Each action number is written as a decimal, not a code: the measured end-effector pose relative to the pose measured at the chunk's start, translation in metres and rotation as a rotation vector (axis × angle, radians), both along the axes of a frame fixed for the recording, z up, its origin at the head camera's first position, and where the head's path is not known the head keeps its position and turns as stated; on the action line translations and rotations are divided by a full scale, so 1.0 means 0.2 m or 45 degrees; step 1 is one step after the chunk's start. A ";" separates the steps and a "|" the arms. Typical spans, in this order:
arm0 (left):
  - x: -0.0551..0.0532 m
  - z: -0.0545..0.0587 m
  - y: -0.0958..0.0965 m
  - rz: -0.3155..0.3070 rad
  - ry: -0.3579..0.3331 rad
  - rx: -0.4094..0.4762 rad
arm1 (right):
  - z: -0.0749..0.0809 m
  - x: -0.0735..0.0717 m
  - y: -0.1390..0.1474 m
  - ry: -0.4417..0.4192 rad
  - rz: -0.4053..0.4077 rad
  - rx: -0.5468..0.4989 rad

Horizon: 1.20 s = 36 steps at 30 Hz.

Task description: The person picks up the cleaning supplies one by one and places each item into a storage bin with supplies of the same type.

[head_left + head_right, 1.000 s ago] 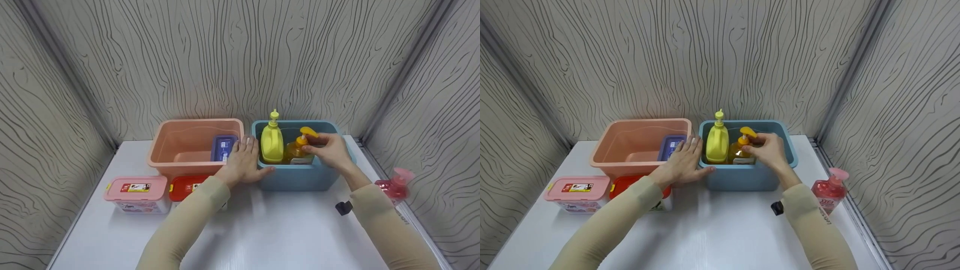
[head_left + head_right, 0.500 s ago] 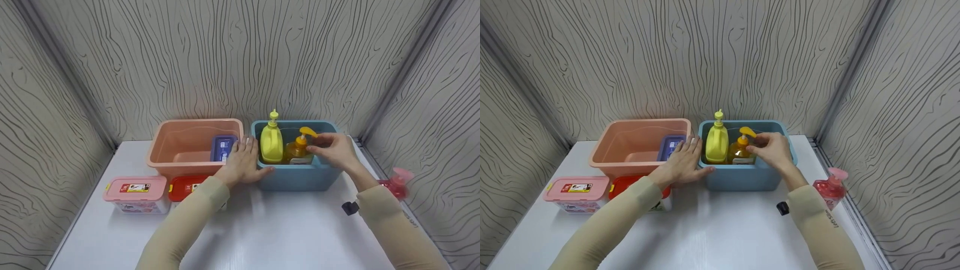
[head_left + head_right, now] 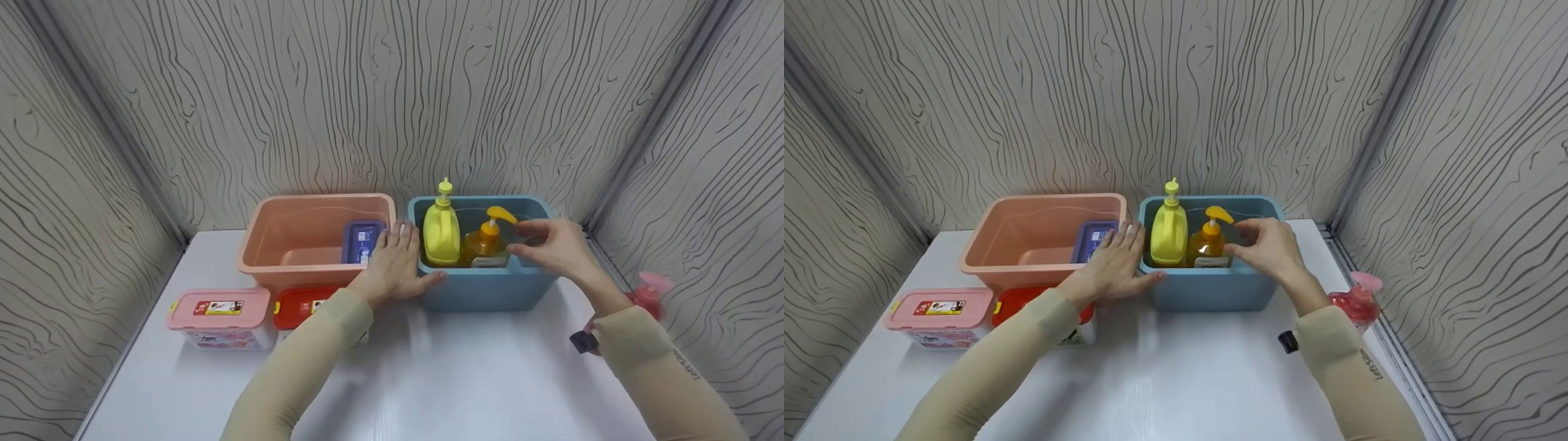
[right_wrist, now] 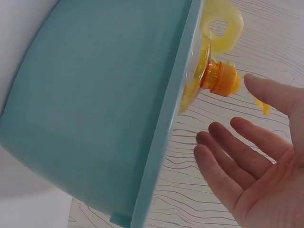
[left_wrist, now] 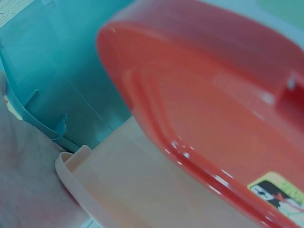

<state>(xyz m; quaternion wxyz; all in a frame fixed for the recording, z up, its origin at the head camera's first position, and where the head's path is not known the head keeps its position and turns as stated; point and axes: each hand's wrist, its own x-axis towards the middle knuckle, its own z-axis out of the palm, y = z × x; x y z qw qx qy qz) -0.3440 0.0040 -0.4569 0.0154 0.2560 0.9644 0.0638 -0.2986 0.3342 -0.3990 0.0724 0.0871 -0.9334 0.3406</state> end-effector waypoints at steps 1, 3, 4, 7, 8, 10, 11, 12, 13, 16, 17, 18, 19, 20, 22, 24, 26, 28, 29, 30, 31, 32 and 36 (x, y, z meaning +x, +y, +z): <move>0.00 0.00 0.00 0.000 -0.001 0.000 | 0.00 0.01 0.00 -0.002 0.009 0.018; 0.00 0.00 0.00 0.003 -0.003 -0.002 | 0.01 0.02 0.00 -0.005 0.027 0.063; 0.00 0.00 0.00 0.003 -0.002 -0.004 | 0.01 0.03 0.00 -0.008 0.033 0.085; 0.00 0.00 0.00 0.005 -0.003 -0.003 | 0.01 0.05 0.00 -0.026 0.045 0.140; 0.00 0.00 0.00 0.005 -0.002 -0.002 | 0.01 0.05 0.00 -0.028 0.048 0.154; 0.00 0.00 0.00 0.003 0.001 0.001 | 0.01 0.06 0.01 -0.026 0.054 0.176; 0.00 0.00 0.00 0.002 0.001 0.003 | 0.02 0.06 0.01 -0.024 0.057 0.185; 0.00 0.00 0.00 0.001 0.003 0.004 | 0.02 0.07 0.01 -0.019 0.060 0.190; 0.00 0.00 0.00 0.001 0.003 0.008 | 0.02 0.07 0.01 -0.017 0.061 0.192; 0.00 0.00 0.00 -0.002 0.001 0.013 | 0.02 0.08 0.02 -0.012 0.058 0.201; 0.00 0.00 0.00 -0.004 0.000 0.013 | 0.02 0.09 0.02 -0.018 0.054 0.203; 0.00 -0.01 0.00 -0.005 0.003 0.011 | 0.03 0.09 0.02 -0.023 0.050 0.202; 0.00 -0.01 0.00 -0.005 0.004 0.011 | 0.03 0.10 0.02 -0.027 0.046 0.205; 0.00 -0.01 0.00 -0.006 0.007 0.007 | 0.03 0.10 0.03 -0.032 0.042 0.206; -0.01 0.00 0.00 -0.007 0.015 0.001 | 0.03 0.11 0.03 -0.040 0.034 0.206; -0.01 0.00 -0.01 -0.005 0.015 0.005 | 0.04 0.13 0.04 -0.045 0.024 0.207; 0.00 0.00 -0.01 -0.006 0.011 0.011 | 0.04 0.14 0.04 -0.042 0.015 0.212; 0.00 0.00 -0.01 -0.009 0.005 0.019 | 0.04 0.15 0.05 -0.039 0.007 0.216; 0.00 0.00 -0.01 -0.009 0.002 0.022 | 0.04 0.15 0.06 -0.041 0.003 0.218; 0.00 0.00 -0.01 -0.011 0.004 0.022 | 0.04 0.16 0.06 -0.039 -0.001 0.222; 0.00 0.00 -0.01 -0.014 0.005 0.021 | 0.04 0.16 0.07 -0.041 -0.004 0.226; 0.00 0.00 -0.01 -0.016 0.008 0.019 | 0.04 0.16 0.07 -0.045 -0.007 0.229; 0.00 -0.01 -0.01 -0.019 0.024 0.010 | 0.03 0.18 0.09 -0.060 -0.013 0.229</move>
